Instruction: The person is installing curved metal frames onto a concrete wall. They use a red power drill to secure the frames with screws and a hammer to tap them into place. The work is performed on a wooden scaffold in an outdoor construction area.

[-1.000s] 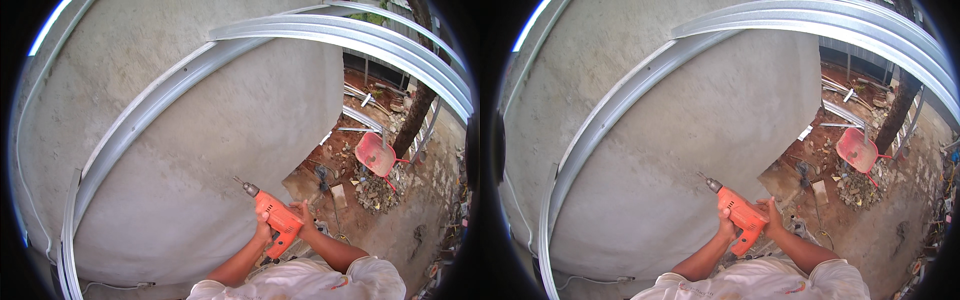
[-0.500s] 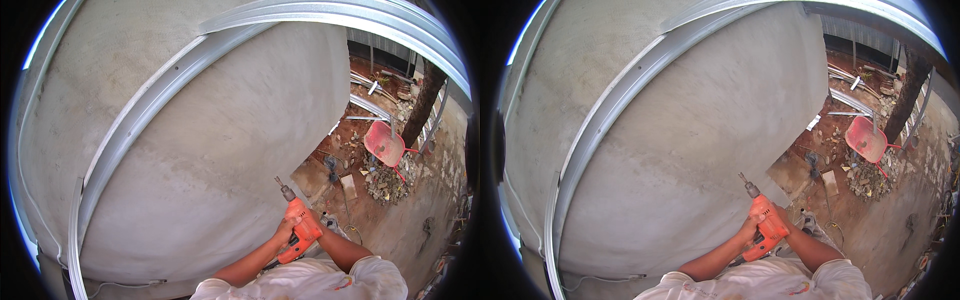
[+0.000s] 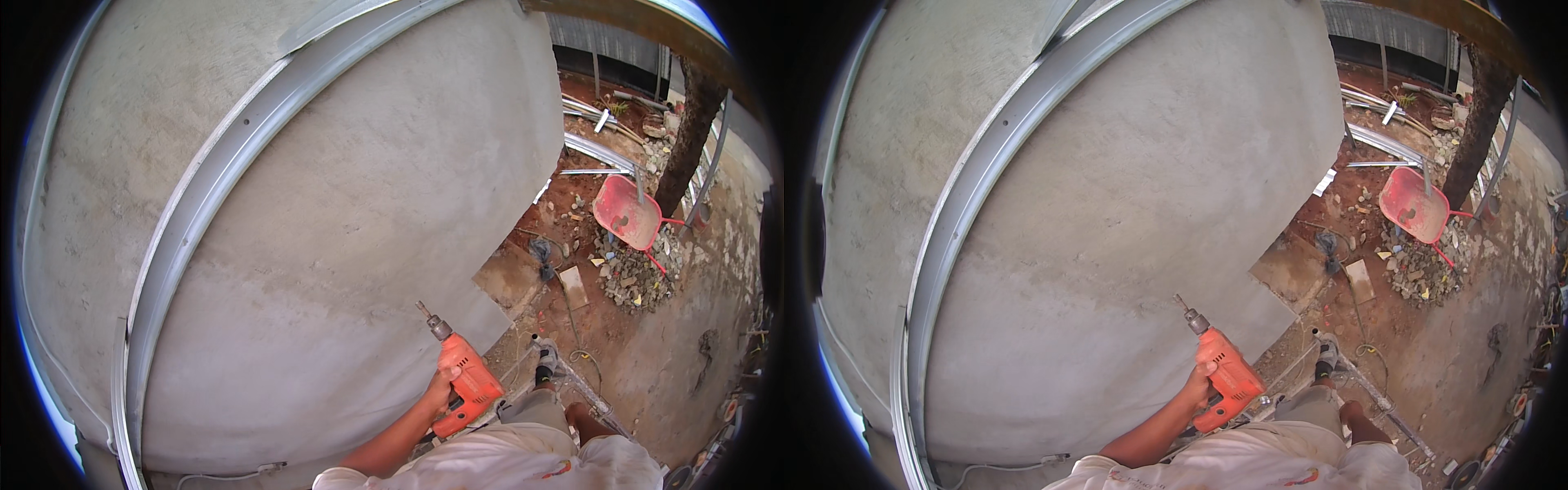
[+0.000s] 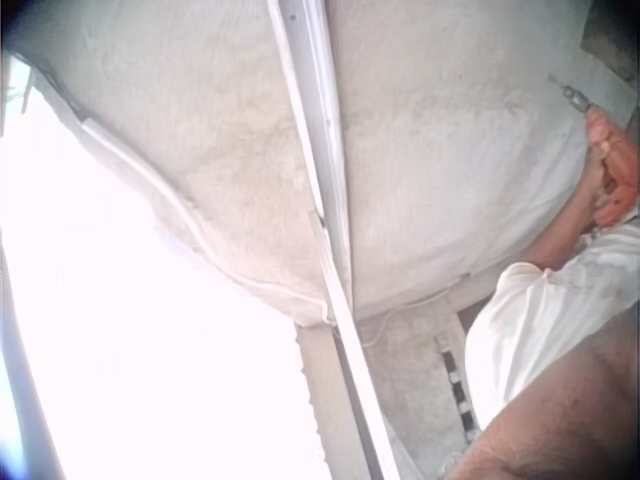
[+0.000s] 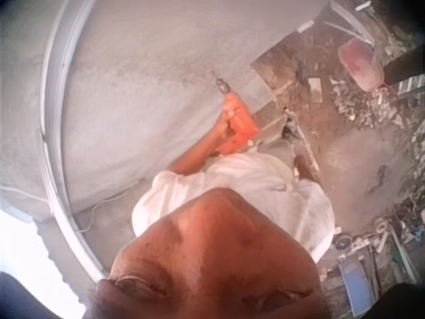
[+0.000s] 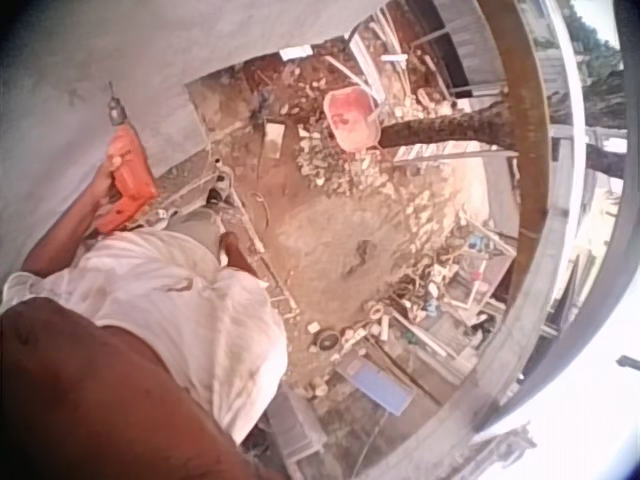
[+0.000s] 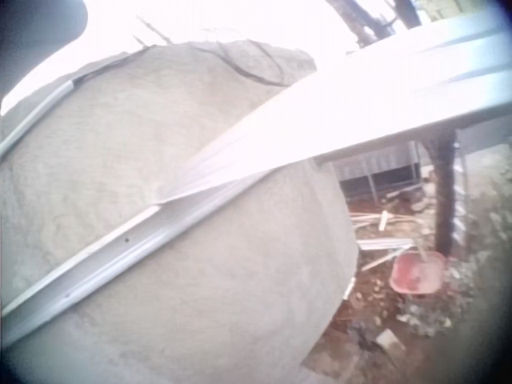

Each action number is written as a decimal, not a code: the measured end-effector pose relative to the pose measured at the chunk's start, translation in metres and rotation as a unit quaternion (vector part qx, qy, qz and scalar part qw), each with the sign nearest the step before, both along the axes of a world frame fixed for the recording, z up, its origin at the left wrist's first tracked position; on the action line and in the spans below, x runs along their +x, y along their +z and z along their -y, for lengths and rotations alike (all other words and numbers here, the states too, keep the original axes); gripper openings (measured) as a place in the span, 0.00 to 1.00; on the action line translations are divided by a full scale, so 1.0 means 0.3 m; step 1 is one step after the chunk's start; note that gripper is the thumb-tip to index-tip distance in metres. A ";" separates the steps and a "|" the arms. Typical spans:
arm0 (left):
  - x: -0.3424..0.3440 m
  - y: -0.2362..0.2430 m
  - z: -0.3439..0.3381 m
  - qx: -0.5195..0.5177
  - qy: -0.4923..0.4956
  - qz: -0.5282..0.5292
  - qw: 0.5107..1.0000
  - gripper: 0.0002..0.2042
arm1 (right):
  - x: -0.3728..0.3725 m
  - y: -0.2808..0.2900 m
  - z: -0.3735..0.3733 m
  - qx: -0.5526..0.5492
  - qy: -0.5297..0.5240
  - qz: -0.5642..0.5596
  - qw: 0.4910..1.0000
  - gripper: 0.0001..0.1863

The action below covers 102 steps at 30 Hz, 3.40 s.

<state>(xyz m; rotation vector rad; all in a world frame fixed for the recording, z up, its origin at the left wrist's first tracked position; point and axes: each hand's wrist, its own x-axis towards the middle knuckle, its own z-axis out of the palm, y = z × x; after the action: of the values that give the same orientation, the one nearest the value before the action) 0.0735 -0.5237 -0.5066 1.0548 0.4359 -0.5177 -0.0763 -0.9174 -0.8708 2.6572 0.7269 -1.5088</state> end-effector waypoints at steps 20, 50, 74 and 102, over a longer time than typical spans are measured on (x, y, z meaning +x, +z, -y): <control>-0.014 0.009 -0.020 -0.006 0.005 0.033 0.999 0.38 | -0.055 0.158 0.048 0.125 -0.501 -0.396 0.759 0.12; 0.699 0.527 0.562 -0.030 -0.043 0.389 0.920 0.24 | 0.878 1.591 -0.517 0.740 -0.581 0.104 0.323 0.47; 1.251 1.927 0.050 0.591 0.007 0.681 0.433 0.38 | 1.600 2.619 -0.023 0.702 -0.365 0.498 0.356 0.43; 1.388 1.814 0.195 0.329 0.084 0.724 0.601 0.32 | 1.752 3.373 -0.189 0.421 0.127 0.710 0.550 0.24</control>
<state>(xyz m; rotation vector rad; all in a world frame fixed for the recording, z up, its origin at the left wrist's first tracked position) 0.4900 -0.5822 0.0375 1.7489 -0.8313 0.8415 0.4494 -0.8608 0.1410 2.6687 1.4995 1.4881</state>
